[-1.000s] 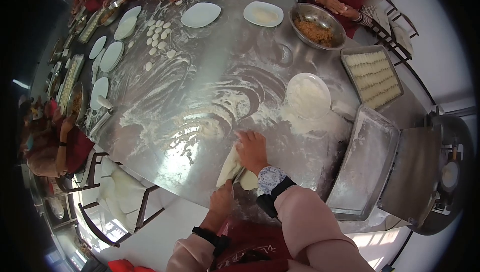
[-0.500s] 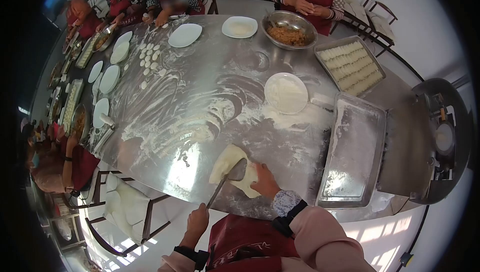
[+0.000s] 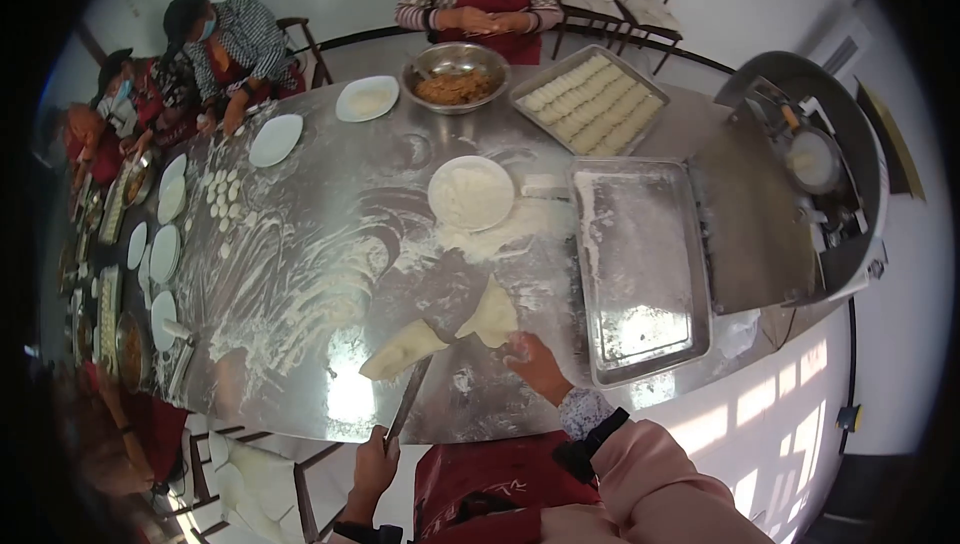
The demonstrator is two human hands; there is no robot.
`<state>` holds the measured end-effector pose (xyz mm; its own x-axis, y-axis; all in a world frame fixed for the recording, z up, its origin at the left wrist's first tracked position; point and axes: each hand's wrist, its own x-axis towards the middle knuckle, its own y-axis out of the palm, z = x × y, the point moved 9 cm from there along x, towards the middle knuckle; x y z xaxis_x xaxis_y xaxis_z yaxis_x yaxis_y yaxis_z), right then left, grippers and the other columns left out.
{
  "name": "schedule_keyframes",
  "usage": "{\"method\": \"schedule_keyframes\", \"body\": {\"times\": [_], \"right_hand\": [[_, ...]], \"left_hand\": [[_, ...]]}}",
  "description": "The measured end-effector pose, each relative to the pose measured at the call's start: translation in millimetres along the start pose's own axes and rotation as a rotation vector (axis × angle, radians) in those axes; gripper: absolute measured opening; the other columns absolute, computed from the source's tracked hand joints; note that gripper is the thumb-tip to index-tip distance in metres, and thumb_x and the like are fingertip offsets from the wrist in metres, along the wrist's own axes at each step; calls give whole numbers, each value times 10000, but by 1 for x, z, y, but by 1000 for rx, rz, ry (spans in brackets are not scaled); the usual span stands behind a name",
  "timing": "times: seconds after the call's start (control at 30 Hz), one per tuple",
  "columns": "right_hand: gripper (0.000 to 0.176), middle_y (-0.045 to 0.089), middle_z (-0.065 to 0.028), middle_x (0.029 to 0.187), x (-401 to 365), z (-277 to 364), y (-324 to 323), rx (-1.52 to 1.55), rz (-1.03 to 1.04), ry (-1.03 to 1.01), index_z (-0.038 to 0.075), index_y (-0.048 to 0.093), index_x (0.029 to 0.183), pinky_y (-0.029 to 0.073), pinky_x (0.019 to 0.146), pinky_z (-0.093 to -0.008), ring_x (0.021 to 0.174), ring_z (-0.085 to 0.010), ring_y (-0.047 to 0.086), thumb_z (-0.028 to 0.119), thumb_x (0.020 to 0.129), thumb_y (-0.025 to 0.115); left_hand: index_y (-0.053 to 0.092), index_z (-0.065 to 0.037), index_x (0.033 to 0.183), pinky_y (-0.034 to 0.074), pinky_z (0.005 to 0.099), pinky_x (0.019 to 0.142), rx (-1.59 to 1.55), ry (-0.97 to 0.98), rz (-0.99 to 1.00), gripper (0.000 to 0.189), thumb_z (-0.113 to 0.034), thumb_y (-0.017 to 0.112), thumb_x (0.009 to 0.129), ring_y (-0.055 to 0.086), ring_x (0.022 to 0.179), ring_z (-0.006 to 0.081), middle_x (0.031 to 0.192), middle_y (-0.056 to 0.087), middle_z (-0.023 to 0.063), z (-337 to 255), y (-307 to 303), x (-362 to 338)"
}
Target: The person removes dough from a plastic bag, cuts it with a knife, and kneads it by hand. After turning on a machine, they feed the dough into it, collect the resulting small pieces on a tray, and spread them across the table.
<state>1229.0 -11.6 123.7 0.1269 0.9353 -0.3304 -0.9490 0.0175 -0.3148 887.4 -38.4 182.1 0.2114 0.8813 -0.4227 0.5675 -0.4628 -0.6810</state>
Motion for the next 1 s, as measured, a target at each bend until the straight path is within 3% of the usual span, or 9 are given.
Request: {"method": "schedule_keyframes", "body": {"times": [0.03,0.13,0.2,0.33,0.4,0.53,0.8,0.93,1.0], "right_hand": [[519,570,-116,1211,-18,-9,13,163,130,167,31,483,1294,423,977,-318,1103,-196,550,145,826,675],[466,586,-109,1189,-68,13,31,225,261,75,30,486,1288,437,955,-302,1070,-170,558,197,884,650],[415,588,-107,1182,-103,34,44,337,363,117,28,490,1264,450,937,-319,1055,-166,563,226,923,619],[365,581,-124,1189,-143,34,21,644,175,166,30,493,1236,464,946,-373,1066,-198,579,231,947,589],[319,566,-144,1187,-161,7,4,1078,-5,305,30,473,1225,501,922,-432,1063,-249,602,190,960,550],[264,543,-143,1141,-195,-29,-56,1275,-181,210,31,440,1201,546,852,-471,1037,-302,623,144,970,500],[294,511,-92,1091,-274,-229,-211,1292,-601,290,112,393,1216,528,814,-543,1026,-342,619,123,936,483],[305,544,-84,1079,-278,-296,-246,1256,-584,481,161,410,1207,491,815,-517,991,-302,613,140,914,492],[263,562,-78,1064,-256,-356,-274,777,-589,271,141,423,1176,481,844,-515,998,-273,603,146,920,482]], "left_hand": [[529,-16,1065,495,509,648,-3,54,51,271,-127,627,838,626,748,433,826,633,236,-15,2,2],[488,-13,1207,495,456,694,-16,447,-20,422,-76,638,819,621,840,408,964,609,232,-82,6,0],[446,-42,1289,505,447,733,26,533,74,522,-69,634,803,599,926,404,1097,555,226,-121,18,-7],[443,-62,1304,512,458,765,142,748,235,523,-108,623,815,592,939,401,1079,538,207,-186,69,-43],[445,-60,1312,504,458,793,129,870,269,527,-110,621,818,582,964,404,1103,537,202,-215,91,-62],[480,-54,1293,483,439,850,64,1085,224,475,-92,602,835,564,1003,378,1157,537,192,-266,103,-86],[567,-36,1199,514,393,760,156,666,267,355,-55,566,844,628,848,319,988,630,152,-245,143,-39],[572,-37,1171,504,420,781,149,587,314,313,-80,547,862,621,890,347,975,630,172,-258,165,-39],[574,-48,1164,492,447,803,146,530,301,301,-99,534,870,607,908,379,973,623,187,-263,172,-36]]}}
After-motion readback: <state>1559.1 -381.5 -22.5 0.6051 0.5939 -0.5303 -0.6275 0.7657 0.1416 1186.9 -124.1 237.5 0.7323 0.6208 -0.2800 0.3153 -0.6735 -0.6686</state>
